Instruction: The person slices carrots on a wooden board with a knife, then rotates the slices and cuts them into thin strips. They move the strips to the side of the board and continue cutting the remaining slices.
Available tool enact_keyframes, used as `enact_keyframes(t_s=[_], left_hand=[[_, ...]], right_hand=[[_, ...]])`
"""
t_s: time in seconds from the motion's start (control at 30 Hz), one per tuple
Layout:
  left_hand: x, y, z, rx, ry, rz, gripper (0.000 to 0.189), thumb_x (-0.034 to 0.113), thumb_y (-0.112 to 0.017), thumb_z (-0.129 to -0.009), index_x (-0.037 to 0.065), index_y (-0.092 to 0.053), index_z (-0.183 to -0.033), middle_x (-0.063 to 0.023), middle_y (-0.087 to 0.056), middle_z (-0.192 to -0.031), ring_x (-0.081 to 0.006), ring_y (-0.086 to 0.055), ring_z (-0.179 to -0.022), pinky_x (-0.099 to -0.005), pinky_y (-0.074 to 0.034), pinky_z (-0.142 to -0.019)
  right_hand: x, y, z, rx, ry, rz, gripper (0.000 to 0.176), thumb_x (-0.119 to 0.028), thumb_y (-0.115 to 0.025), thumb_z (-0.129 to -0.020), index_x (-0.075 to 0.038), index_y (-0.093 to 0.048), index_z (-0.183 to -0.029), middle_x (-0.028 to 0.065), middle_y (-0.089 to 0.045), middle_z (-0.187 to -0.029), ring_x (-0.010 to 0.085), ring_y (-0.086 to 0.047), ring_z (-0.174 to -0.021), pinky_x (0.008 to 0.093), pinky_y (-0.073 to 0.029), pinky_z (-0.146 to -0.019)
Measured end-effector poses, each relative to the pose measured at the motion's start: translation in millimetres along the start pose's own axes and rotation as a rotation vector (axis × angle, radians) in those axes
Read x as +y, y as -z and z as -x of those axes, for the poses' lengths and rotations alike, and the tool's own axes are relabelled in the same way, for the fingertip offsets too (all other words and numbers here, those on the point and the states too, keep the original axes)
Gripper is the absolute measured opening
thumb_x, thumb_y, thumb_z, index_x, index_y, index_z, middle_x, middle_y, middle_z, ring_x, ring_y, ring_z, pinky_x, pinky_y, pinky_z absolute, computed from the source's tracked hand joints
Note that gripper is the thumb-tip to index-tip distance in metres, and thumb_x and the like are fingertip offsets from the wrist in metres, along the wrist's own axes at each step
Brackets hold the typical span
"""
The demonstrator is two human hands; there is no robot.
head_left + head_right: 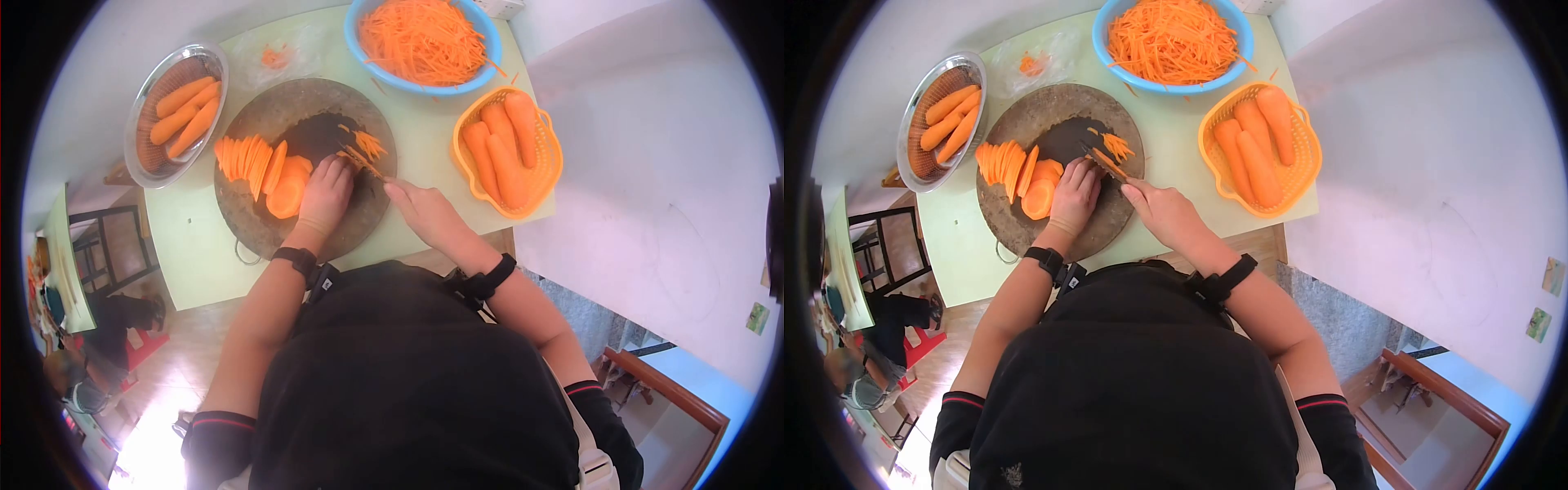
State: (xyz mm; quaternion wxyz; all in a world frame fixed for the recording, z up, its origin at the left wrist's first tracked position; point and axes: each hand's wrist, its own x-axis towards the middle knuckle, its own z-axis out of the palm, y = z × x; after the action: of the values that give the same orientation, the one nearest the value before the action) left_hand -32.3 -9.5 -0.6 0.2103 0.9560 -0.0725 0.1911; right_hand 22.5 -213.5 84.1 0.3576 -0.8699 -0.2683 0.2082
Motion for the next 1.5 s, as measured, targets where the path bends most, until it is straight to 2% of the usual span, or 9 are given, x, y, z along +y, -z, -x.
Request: enact_keyframes(t_s=[0.3, 0.37, 0.47, 0.6, 0.9, 1.0, 1.07, 1.17, 1.5], left_hand=[[-0.8, -2.6, 2.5, 0.021, 0.014, 0.009, 0.038, -0.001, -0.069, -0.072, -0.001, -0.061, -0.11, -0.0147, -0.058, -0.115, -0.0355, -0.055, -0.111, -0.0402, -0.052, -0.09], [-0.5, -1.7, 2.1, 0.033, -0.013, 0.003, 0.04, -0.002, -0.07, -0.071, 0.0, -0.061, -0.11, -0.0145, -0.058, -0.116, -0.0356, -0.055, -0.112, -0.0406, -0.052, -0.089], [-2.1, -2.2, 2.7, 0.029, -0.009, 0.028, 0.042, -0.001, -0.07, -0.07, 0.0, -0.061, -0.111, -0.0145, -0.058, -0.117, -0.0358, -0.055, -0.112, -0.0407, -0.052, -0.089], [-0.3, 0.2, 2.6, 0.029, 0.015, 0.043, 0.042, -0.001, -0.07, -0.07, 0.0, -0.061, -0.111, -0.0146, -0.058, -0.117, -0.036, -0.055, -0.112, -0.0406, -0.052, -0.09], [-4.1, -5.1, 5.8, -0.008, 0.042, 0.022, 0.035, 0.002, -0.07, -0.073, -0.001, -0.061, -0.107, -0.0141, -0.059, -0.112, -0.0343, -0.056, -0.11, -0.0397, -0.052, -0.089], [3.3, 1.2, -2.2, 0.057, 0.006, 0.01, 0.031, 0.001, -0.068, -0.075, -0.001, -0.061, -0.105, -0.0135, -0.059, -0.107, -0.0333, -0.056, -0.108, -0.0392, -0.052, -0.087], [3.5, 2.5, -2.9, 0.07, 0.006, 0.055, 0.027, 0.0, -0.067, -0.076, -0.001, -0.061, -0.102, -0.0136, -0.058, -0.105, -0.033, -0.056, -0.106, -0.0386, -0.053, -0.085], [5.3, 5.1, -4.2, 0.069, 0.02, 0.028, 0.025, 0.0, -0.067, -0.077, -0.001, -0.061, -0.101, -0.0138, -0.057, -0.105, -0.0325, -0.056, -0.106, -0.0385, -0.053, -0.085], [4.4, 3.8, -2.4, 0.061, 0.029, 0.034, 0.023, 0.0, -0.067, -0.076, -0.002, -0.061, -0.098, -0.014, -0.057, -0.106, -0.032, -0.056, -0.106, -0.0385, -0.053, -0.083]], right_hand=[[-24.8, 19.8, 18.7, -0.176, -0.103, 0.141, 0.045, -0.041, -0.043, -0.101, -0.006, -0.059, -0.126, 0.0231, -0.064, -0.07, 0.0407, -0.065, -0.069, 0.0473, -0.052, -0.067], [-21.3, 17.4, 19.5, -0.139, -0.038, 0.207, 0.047, -0.043, -0.041, -0.101, -0.005, -0.06, -0.123, 0.0211, -0.063, -0.065, 0.0383, -0.065, -0.063, 0.0458, -0.053, -0.06], [-21.2, 12.1, 20.4, -0.116, -0.04, 0.234, 0.047, -0.043, -0.042, -0.101, -0.005, -0.06, -0.122, 0.021, -0.063, -0.064, 0.0383, -0.065, -0.061, 0.0458, -0.052, -0.059], [-26.8, 12.4, 16.8, -0.141, -0.063, 0.219, 0.043, -0.039, -0.045, -0.101, -0.006, -0.059, -0.125, 0.022, -0.064, -0.068, 0.0396, -0.065, -0.067, 0.0472, -0.052, -0.063], [-21.9, -7.5, -16.8, -0.109, -0.047, 0.209, 0.049, -0.045, -0.043, -0.1, -0.005, -0.061, -0.121, 0.0228, -0.066, -0.073, 0.0397, -0.066, -0.07, 0.0477, -0.053, -0.065], [-7.7, 2.2, -17.3, -0.073, -0.015, -0.008, 0.05, -0.046, -0.041, -0.101, -0.005, -0.061, -0.122, 0.0233, -0.067, -0.079, 0.0408, -0.066, -0.077, 0.0473, -0.052, -0.071], [-11.3, 12.8, -12.8, -0.121, -0.145, -0.134, 0.051, -0.046, -0.039, -0.102, -0.004, -0.061, -0.123, 0.024, -0.067, -0.084, 0.0417, -0.066, -0.082, 0.0469, -0.052, -0.076], [-6.3, 12.9, 1.3, -0.119, -0.03, -0.031, 0.051, -0.045, -0.038, -0.102, -0.004, -0.061, -0.123, 0.0245, -0.067, -0.085, 0.0414, -0.066, -0.081, 0.0461, -0.052, -0.076], [-18.3, 25.8, 8.7, -0.203, -0.087, 0.04, 0.05, -0.044, -0.038, -0.102, -0.004, -0.061, -0.123, 0.0235, -0.066, -0.077, 0.0407, -0.065, -0.078, 0.0465, -0.052, -0.074]])
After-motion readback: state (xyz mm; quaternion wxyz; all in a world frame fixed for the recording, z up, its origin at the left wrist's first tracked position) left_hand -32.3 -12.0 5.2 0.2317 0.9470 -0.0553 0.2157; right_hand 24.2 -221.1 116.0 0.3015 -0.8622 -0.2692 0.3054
